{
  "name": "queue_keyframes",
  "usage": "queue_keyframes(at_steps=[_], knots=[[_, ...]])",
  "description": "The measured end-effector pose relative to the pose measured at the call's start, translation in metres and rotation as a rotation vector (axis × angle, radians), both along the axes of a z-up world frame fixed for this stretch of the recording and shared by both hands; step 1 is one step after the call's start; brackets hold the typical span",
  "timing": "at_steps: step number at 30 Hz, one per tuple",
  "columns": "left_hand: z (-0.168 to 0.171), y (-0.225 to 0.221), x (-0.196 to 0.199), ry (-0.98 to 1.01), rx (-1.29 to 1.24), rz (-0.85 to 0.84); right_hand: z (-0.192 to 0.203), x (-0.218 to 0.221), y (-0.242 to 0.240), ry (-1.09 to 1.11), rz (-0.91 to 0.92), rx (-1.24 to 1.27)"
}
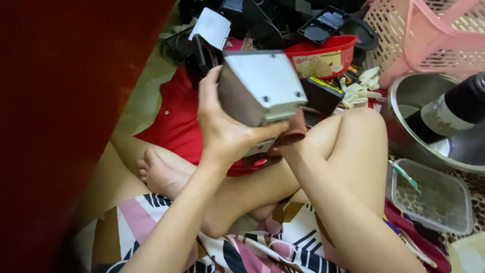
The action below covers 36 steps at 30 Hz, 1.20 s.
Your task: Cleaning an electronic device using a toothbrush and a cloth, followed by maintenance using a screwdriver.
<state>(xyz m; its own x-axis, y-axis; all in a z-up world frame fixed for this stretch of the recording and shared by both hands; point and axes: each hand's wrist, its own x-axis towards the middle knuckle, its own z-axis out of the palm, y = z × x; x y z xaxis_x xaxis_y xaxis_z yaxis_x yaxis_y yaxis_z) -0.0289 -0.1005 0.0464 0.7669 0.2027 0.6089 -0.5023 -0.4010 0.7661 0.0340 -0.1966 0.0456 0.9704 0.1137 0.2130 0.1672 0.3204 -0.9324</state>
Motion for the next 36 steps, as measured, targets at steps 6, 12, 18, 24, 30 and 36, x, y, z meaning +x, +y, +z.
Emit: queue_keyframes(at_steps=[6, 12, 18, 24, 30, 36], knots=[[-0.062, 0.012, 0.016, 0.119, -0.176, 0.152, -0.07, 0.003, 0.005, 0.72, -0.03, 0.559], [-0.065, 0.029, 0.016, 0.237, -0.103, 0.106, -0.174, 0.085, -0.048, 0.984, -0.03, -0.397], [-0.029, 0.039, 0.012, 0.27, -0.119, -0.073, -0.163, 0.087, -0.036, 0.892, -0.04, -0.411], [-0.003, 0.027, 0.005, 0.387, -0.517, -0.267, -0.149, 0.079, -0.042, 0.812, -0.068, -0.434], [-0.005, 0.027, 0.01, 0.495, -0.901, -0.332, -0.143, 0.064, -0.049, 0.749, -0.091, -0.446], [-0.033, 0.04, 0.027, 0.509, -1.468, -0.432, -0.209, 0.066, -0.098, 0.679, -0.13, -0.433]])
